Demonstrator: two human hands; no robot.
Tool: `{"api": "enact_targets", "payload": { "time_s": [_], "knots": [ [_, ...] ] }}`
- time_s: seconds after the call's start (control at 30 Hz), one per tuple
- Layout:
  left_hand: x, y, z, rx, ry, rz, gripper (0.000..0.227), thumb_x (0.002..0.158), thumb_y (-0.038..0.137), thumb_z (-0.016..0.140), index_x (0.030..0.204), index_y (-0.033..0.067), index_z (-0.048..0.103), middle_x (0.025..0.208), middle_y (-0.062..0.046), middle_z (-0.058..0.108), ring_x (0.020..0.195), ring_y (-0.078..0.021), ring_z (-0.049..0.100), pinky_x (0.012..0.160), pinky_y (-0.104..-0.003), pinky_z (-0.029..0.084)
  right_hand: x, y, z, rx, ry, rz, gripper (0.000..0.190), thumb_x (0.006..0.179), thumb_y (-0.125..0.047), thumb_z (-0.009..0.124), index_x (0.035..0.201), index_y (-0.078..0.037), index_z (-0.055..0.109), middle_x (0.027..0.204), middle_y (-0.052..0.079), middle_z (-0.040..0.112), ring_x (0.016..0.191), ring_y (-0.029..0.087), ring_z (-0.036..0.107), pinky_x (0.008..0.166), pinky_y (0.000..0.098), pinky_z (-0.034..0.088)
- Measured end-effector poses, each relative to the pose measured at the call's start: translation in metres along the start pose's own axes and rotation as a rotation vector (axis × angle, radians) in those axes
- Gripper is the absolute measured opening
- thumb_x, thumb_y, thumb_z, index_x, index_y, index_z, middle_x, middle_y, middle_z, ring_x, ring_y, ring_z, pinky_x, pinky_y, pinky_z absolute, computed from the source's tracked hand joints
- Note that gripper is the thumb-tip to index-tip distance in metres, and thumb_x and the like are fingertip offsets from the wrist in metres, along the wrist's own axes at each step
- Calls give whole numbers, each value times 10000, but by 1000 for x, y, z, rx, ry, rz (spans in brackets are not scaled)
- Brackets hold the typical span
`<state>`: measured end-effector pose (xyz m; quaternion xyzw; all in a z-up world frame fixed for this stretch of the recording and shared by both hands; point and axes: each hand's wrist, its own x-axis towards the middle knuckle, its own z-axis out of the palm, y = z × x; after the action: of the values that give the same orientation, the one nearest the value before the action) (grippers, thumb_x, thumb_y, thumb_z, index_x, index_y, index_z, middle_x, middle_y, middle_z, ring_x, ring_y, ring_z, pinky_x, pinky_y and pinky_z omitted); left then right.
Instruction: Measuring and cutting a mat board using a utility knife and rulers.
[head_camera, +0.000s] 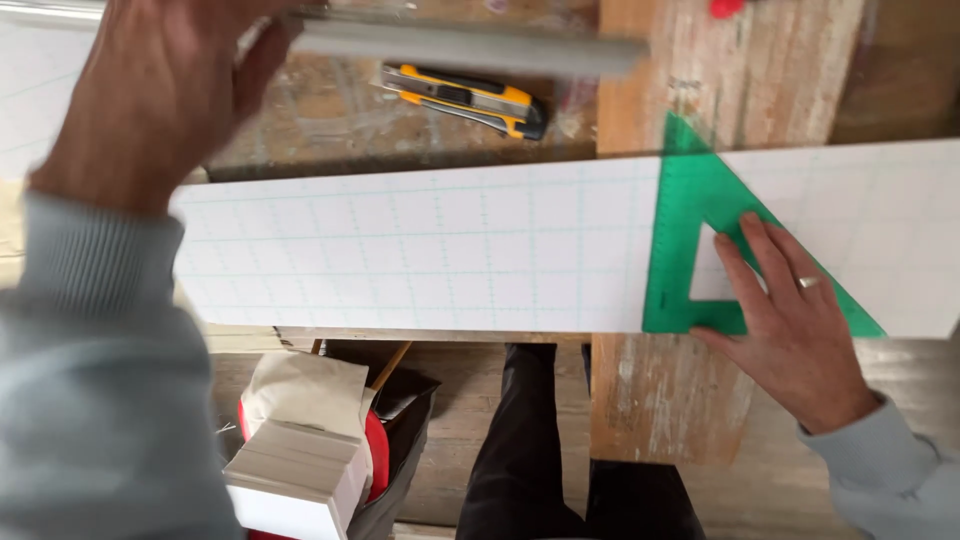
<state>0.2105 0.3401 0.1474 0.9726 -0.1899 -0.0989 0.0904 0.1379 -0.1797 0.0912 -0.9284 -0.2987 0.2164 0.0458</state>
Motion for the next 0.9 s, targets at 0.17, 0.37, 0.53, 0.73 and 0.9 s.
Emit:
{"api": "enact_targets", "payload": {
  "time_s": [0.17, 0.37, 0.53, 0.73, 0.9],
  "knots": [
    [16, 128, 12, 74, 100, 397, 277, 919, 117, 674, 1187, 153, 735, 1139, -29, 711, 1188, -210, 642, 1177, -451, 380, -1, 2, 4, 123, -24, 23, 1048, 588, -405, 880, 1501, -89, 475, 1638, 126, 377, 1505, 327, 370, 1109, 497, 433],
    [47, 222, 118, -26, -132, 688, 65, 860, 244, 711, 886, 188, 690, 858, 29, 664, 992, -182, 641, 1173, -434, 340, -5, 6, 10, 102, -33, 15, 1090, 585, -415, 894, 1512, -49, 452, 1636, 117, 370, 1512, 310, 364, 1146, 502, 418],
    [60, 224, 185, -151, -60, 769, 127, 900, 245, 734, 941, 164, 645, 815, -2, 612, 920, -195, 599, 1075, -421, 380, -3, 7, 9, 116, -13, 11, 1094, 580, -388, 901, 1518, -41, 460, 1638, 124, 376, 1510, 311, 371, 1144, 495, 424],
    [68, 222, 183, -190, 138, 724, 157, 953, 162, 747, 954, 159, 590, 882, 8, 572, 998, -204, 580, 1107, -394, 410, -3, 9, 9, 119, -3, -2, 1084, 571, -371, 912, 1506, -39, 475, 1638, 127, 381, 1504, 312, 382, 1149, 498, 422],
    [38, 229, 185, -82, 275, 669, 205, 887, 182, 766, 1006, 179, 598, 1180, 36, 606, 1255, -190, 553, 1268, -390, 361, -3, 8, 9, 127, -6, -6, 1084, 574, -369, 915, 1510, -43, 476, 1633, 127, 380, 1496, 319, 385, 1160, 501, 417]
  ]
}}
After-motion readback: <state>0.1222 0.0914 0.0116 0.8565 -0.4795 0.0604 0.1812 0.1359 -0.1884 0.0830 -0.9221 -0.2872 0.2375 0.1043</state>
